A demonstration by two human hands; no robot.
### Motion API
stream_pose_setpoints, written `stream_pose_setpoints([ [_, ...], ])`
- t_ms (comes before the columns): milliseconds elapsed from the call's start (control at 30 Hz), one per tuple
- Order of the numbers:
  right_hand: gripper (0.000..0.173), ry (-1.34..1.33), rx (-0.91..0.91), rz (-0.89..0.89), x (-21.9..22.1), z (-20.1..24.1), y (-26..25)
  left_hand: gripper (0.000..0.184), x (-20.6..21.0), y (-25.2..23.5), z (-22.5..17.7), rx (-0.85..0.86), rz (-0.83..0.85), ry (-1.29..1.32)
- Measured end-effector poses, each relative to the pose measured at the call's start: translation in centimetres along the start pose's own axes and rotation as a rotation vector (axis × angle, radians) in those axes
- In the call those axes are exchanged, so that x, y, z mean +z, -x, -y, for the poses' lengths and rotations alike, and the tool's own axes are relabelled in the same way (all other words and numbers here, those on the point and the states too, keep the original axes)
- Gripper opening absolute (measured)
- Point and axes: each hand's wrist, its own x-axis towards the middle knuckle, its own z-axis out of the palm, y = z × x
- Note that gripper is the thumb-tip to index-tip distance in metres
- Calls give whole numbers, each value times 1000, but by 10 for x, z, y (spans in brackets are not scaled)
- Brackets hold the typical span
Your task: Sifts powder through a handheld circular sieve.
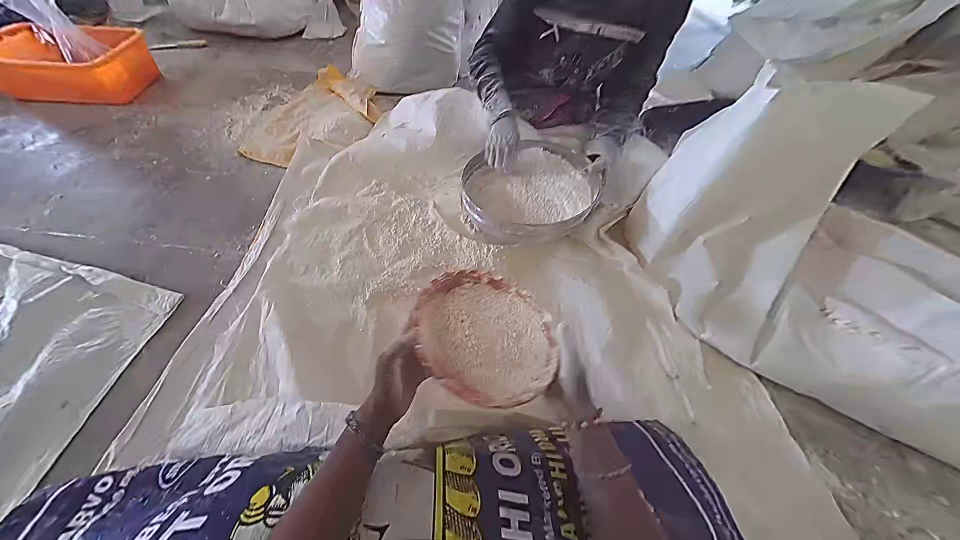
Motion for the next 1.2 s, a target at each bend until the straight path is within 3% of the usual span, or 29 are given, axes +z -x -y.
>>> stream_pose_setpoints([
  [67,60,89,1,108,10,-4,11,31,9,-4,-6,25,-252,14],
  [100,63,90,-24,127,10,-7,9,31,9,-2,-7,31,-236,-18],
  [133,59,61,-59,73,8,-8,4,38,6,2,-5,39,-123,-70],
  [200,50,-57,-83,-53,0,-6,-6,78,-5,5,-1,32,155,-107],
  [233,48,-72,-72,-66,-2,-4,-5,79,-7,5,0,17,184,-73],
  [300,53,23,-35,10,7,-1,10,37,2,2,-2,66,-84,0],
  [367,64,106,-14,127,15,-3,18,30,8,-3,-6,62,-267,22],
  [400,65,120,-36,128,12,-4,13,28,8,-1,-4,61,-242,-13],
  [433,56,100,-58,73,7,-6,5,31,6,4,-1,51,-132,-60],
  [500,48,25,-58,-54,-2,-9,-9,74,-3,9,5,-6,139,-166],
  [533,49,12,-52,-50,-3,-8,-8,79,-5,8,6,-10,153,-180],
  [600,57,92,-78,66,5,-10,4,41,1,0,3,58,-113,-109],
  [667,75,191,-110,188,10,-10,11,30,7,-5,-2,50,-307,-29],
  [733,61,199,-104,114,0,-9,2,39,8,3,-1,13,-191,-90],
  [800,48,103,-28,-22,-10,-12,-11,71,1,9,0,-34,81,-150],
  [833,49,77,-2,-40,-9,-13,-10,74,-1,8,-2,-21,96,-168],
  [900,61,145,-15,58,1,-11,3,44,6,1,-5,41,-151,-102],
  [967,69,188,-23,115,9,-10,8,36,10,-1,-7,29,-246,-53],
  [1100,47,141,-11,-82,-6,-13,-16,75,0,8,-3,-42,126,-140],
  [1133,50,138,-16,-64,-5,-10,-13,69,0,6,-2,-18,73,-130],
  [1200,61,166,-40,35,7,-8,2,32,9,0,-6,27,-210,-37],
])
